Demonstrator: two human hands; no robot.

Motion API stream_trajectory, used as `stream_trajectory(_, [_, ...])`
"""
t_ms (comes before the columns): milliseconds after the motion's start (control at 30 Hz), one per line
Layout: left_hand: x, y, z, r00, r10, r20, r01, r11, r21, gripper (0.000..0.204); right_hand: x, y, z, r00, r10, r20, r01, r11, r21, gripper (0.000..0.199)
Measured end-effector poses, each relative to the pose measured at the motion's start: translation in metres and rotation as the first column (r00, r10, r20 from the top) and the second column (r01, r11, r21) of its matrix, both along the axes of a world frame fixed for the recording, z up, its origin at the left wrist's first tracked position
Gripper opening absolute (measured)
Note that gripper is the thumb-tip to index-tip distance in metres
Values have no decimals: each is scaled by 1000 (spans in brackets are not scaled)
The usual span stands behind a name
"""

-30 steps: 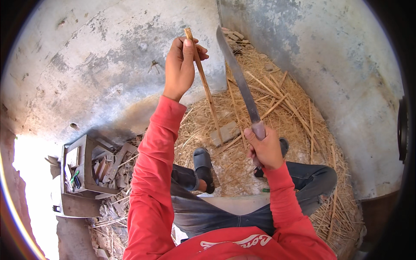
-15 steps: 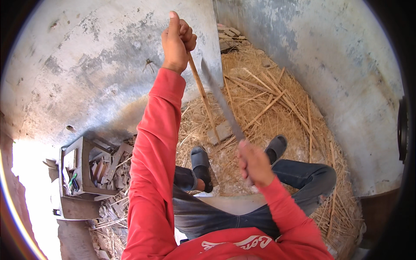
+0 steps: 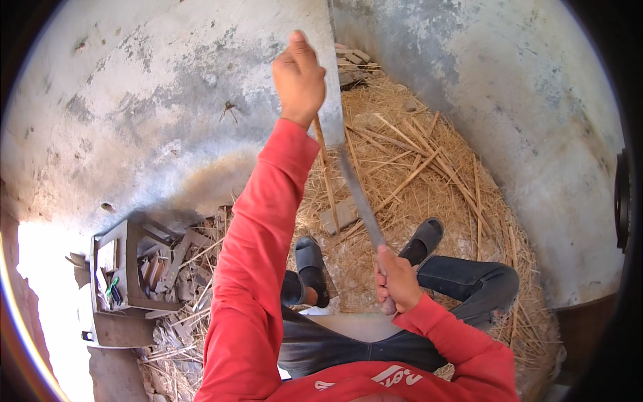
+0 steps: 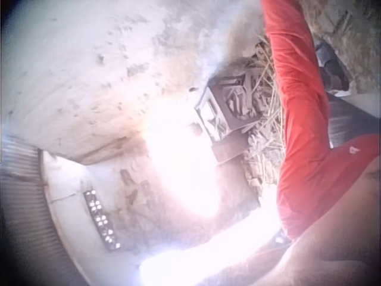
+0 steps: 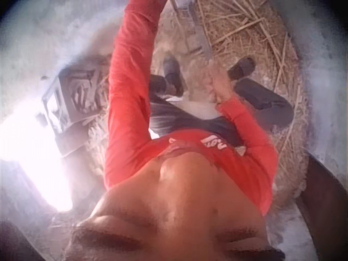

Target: The person uses a blade and then a smaller green-handled tool to shave and smooth the surface of a long, thin wooden stick while sitting on a floor covered in straw.

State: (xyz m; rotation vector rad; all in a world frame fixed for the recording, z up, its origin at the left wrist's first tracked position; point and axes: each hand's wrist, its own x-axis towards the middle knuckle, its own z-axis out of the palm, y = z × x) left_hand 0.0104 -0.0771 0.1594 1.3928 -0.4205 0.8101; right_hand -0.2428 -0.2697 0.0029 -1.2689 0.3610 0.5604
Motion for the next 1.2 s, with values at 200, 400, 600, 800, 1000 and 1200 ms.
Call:
stream_trajectory(200, [-8,4,2,1000,-13,-10,12,998,-53,60,31,-15,105,748,-484,455,383,874,301,57])
stream_trajectory(400, [-7,-3,2,998,-56,-16,55,997,-57,61,14,20,18,696,-312,647,150,944,293,55])
stream_trajectory(600, [-19,28,10,995,-65,-73,51,982,-181,59,4,11,-37,989,-128,-71,130,991,19,49])
stream_trajectory(800, [-28,50,7,994,-75,-81,63,988,-142,60,55,4,104,607,-525,596,250,838,485,54])
stream_trajectory(1000, [-19,37,2,999,16,-28,-17,998,-56,60,-6,51,-110,910,42,412,50,976,-212,46])
stream_trajectory(1200, [-32,53,13,976,-201,-87,177,959,-223,57,-63,22,-210,962,-221,-160,176,952,-252,52])
